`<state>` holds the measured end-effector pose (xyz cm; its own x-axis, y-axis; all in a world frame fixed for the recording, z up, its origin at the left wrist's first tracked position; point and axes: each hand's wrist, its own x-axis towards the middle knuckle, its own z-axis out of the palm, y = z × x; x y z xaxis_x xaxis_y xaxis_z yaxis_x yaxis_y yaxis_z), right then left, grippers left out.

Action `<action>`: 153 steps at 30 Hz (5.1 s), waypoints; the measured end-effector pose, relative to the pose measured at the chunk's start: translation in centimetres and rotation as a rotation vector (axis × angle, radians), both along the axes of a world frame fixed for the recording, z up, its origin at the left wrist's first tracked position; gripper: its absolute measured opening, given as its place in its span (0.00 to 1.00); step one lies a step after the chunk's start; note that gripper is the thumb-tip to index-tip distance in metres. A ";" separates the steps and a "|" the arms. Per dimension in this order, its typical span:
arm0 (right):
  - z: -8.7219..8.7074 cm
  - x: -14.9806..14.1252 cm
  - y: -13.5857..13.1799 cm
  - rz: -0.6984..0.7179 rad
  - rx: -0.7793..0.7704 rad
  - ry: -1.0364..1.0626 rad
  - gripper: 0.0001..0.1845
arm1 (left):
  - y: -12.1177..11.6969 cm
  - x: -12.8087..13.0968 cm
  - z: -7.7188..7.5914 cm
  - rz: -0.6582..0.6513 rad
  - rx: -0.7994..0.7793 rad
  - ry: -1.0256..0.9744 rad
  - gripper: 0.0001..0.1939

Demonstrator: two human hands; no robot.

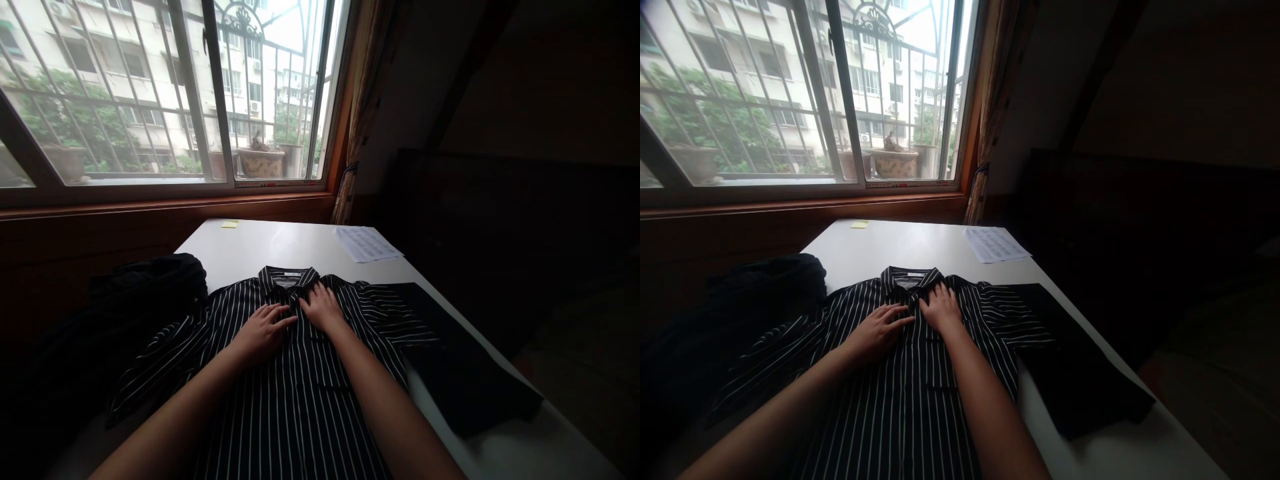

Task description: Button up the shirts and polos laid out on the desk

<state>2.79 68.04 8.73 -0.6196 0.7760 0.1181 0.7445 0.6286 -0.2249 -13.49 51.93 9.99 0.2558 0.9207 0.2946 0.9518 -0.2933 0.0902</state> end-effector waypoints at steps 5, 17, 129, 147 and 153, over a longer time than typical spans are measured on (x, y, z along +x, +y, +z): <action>0.0 0.0 0.0 -0.002 0.008 0.006 0.35 | 0.2 0.1 0.0 0.074 -0.016 0.015 0.25; 0.0 0.0 -0.2 -0.008 0.025 0.026 0.33 | 0.7 1.0 -0.7 0.201 -0.059 0.011 0.26; 1.8 4.5 -7.4 0.439 -0.226 0.384 0.05 | 0.1 1.7 1.0 0.164 -0.665 -1.058 0.18; 1.5 4.8 -7.1 0.464 -0.264 0.415 0.02 | -0.3 1.7 0.9 0.209 -0.631 -1.018 0.19; 1.5 4.9 -7.0 0.466 -0.289 0.441 0.02 | -0.2 1.5 0.8 0.198 -0.647 -1.039 0.18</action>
<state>7.71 61.05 10.19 -0.8369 0.4792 0.2645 0.2124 0.7298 -0.6498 -12.00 51.70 10.77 0.0127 0.9684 -0.2489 0.3650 0.2273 0.9028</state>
